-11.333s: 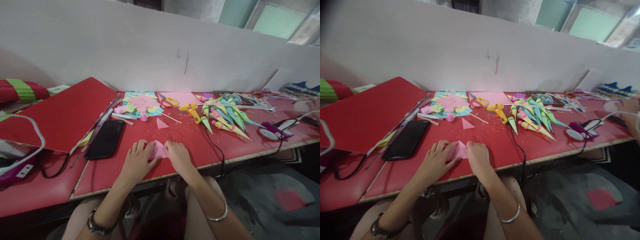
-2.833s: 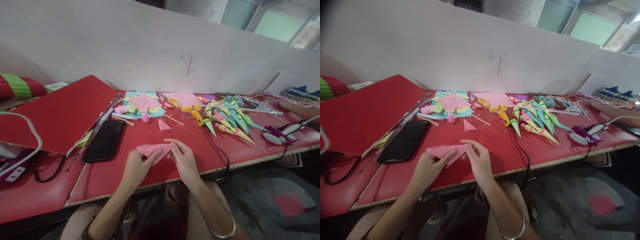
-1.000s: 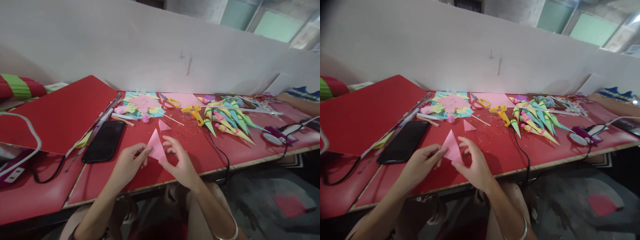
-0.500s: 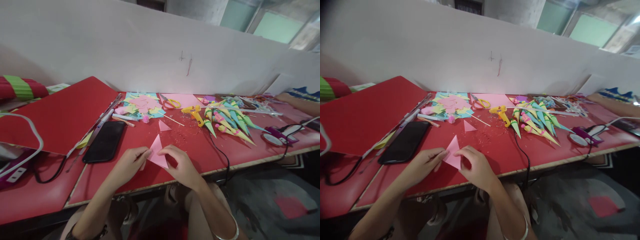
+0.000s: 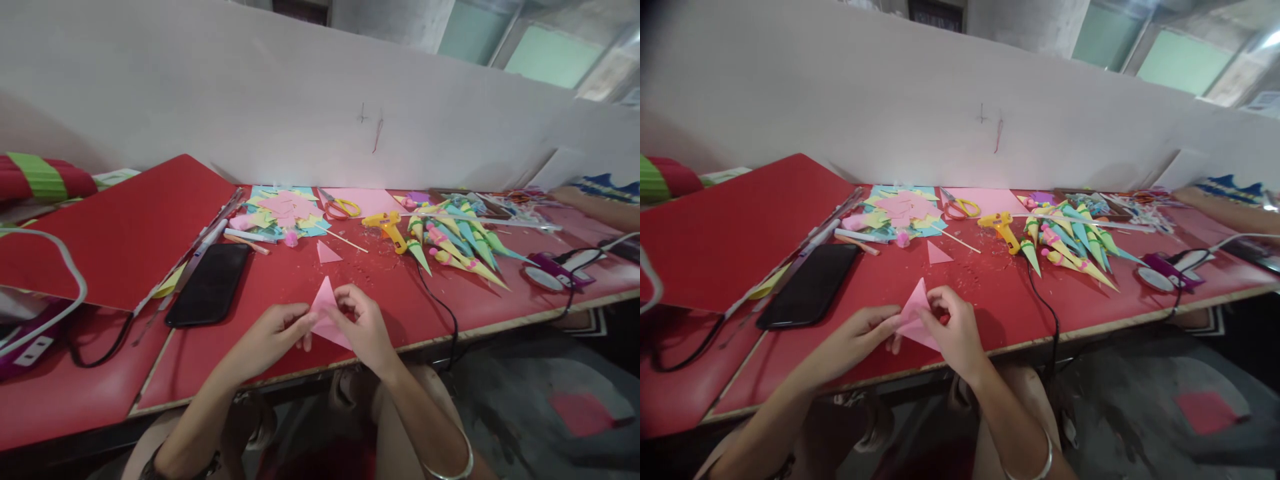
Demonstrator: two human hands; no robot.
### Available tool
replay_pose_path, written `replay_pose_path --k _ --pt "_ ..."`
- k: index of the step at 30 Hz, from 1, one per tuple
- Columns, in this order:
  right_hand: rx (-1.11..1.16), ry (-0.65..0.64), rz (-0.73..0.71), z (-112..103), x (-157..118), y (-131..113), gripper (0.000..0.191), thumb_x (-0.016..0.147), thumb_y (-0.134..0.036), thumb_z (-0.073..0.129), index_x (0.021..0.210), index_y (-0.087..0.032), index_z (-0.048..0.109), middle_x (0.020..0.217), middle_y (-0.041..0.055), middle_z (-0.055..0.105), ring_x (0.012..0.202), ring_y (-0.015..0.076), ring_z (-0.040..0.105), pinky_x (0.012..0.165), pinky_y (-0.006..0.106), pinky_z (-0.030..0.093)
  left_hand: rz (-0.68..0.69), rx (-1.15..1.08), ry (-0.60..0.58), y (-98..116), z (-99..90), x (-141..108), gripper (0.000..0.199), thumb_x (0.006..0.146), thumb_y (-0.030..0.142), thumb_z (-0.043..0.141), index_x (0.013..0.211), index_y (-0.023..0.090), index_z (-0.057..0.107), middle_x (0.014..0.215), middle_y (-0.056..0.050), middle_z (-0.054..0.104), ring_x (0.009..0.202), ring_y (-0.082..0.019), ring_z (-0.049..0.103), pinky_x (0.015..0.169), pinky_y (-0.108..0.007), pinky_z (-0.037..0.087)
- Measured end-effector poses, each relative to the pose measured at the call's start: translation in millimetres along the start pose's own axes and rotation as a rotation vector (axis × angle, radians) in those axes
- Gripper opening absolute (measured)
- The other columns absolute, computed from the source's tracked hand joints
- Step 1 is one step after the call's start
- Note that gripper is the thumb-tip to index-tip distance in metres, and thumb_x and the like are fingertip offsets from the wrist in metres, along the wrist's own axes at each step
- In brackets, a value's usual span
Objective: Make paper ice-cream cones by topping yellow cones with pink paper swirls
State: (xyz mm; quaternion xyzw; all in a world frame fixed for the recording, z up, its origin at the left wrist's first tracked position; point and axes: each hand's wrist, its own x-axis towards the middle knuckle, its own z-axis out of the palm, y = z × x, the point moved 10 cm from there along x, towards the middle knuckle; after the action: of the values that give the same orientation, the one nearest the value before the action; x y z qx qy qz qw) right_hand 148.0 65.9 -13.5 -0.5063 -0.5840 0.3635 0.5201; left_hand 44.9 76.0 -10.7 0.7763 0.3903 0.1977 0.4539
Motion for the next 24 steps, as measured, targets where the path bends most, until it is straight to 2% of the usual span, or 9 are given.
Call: replay_pose_path --k 3,6,12,16,18,21,24 --pt "0.002 0.018 0.0 -1 0 1 0.012 0.077 -0.027 0.053 0.084 -0.019 0.049 0.063 -0.0037 0.052 0.059 0.0104 0.05 0.052 0.02 0.036 -0.002 0.051 0.029 -3 -1.7 2 0.036 0.081 0.039 0.044 0.056 0.016 0.054 0.053 0.003 0.055 0.054 -0.011 0.052 0.055 -0.02 0.036" --pt "0.009 0.004 -0.031 0 -1 -3 0.014 0.079 -0.024 0.049 0.092 -0.02 0.047 0.066 -0.0029 0.051 0.062 0.0107 0.051 0.054 0.02 0.037 -0.033 0.038 0.046 -8 -3.6 2 0.04 0.083 0.04 0.041 0.054 0.016 0.054 0.052 0.003 0.056 0.052 -0.011 0.051 0.055 -0.019 0.037" --pt "-0.021 -0.035 -0.147 0 -4 -17 0.007 0.082 -0.017 0.042 0.086 -0.021 0.046 0.073 -0.0018 0.052 0.065 0.0106 0.053 0.059 0.02 0.041 -0.069 -0.036 0.063 -11 -8.8 0 0.043 0.084 0.041 0.039 0.049 0.017 0.046 0.043 0.005 0.049 0.044 -0.008 0.044 0.05 -0.018 0.034" --pt "-0.09 -0.195 -0.318 9 -8 -35 0.032 0.075 -0.002 0.032 0.085 -0.021 0.056 0.083 0.0016 0.06 0.081 0.0134 0.056 0.074 0.025 0.042 -0.081 -0.099 0.003 -13 -5.7 -4 0.043 0.083 0.045 0.037 0.05 0.019 0.042 0.041 0.006 0.046 0.041 -0.008 0.041 0.047 -0.019 0.033" --pt "-0.077 -0.256 -0.352 12 -10 -39 0.037 0.074 -0.001 0.033 0.09 -0.022 0.06 0.087 0.0022 0.062 0.086 0.0143 0.057 0.078 0.026 0.042 -0.097 -0.13 -0.026 -14 -4.1 -5 0.044 0.083 0.047 0.035 0.05 0.019 0.041 0.038 0.006 0.044 0.04 -0.008 0.039 0.048 -0.019 0.034" --pt "-0.038 -0.267 -0.354 11 -10 -41 0.027 0.077 -0.008 0.045 0.093 -0.023 0.062 0.09 0.003 0.063 0.086 0.0155 0.057 0.077 0.027 0.043 -0.1 -0.149 -0.064 -13 -1.3 -6 0.048 0.084 0.046 0.034 0.046 0.019 0.042 0.038 0.004 0.044 0.042 -0.008 0.041 0.053 -0.019 0.037" --pt "-0.026 -0.243 -0.335 9 -8 -41 0.015 0.079 -0.017 0.051 0.085 -0.022 0.064 0.083 0.0033 0.063 0.081 0.016 0.058 0.073 0.027 0.043 -0.106 -0.158 -0.095 -11 2.4 -6 0.046 0.084 0.045 0.036 0.049 0.017 0.049 0.045 0.002 0.051 0.048 -0.009 0.046 0.055 -0.019 0.039"
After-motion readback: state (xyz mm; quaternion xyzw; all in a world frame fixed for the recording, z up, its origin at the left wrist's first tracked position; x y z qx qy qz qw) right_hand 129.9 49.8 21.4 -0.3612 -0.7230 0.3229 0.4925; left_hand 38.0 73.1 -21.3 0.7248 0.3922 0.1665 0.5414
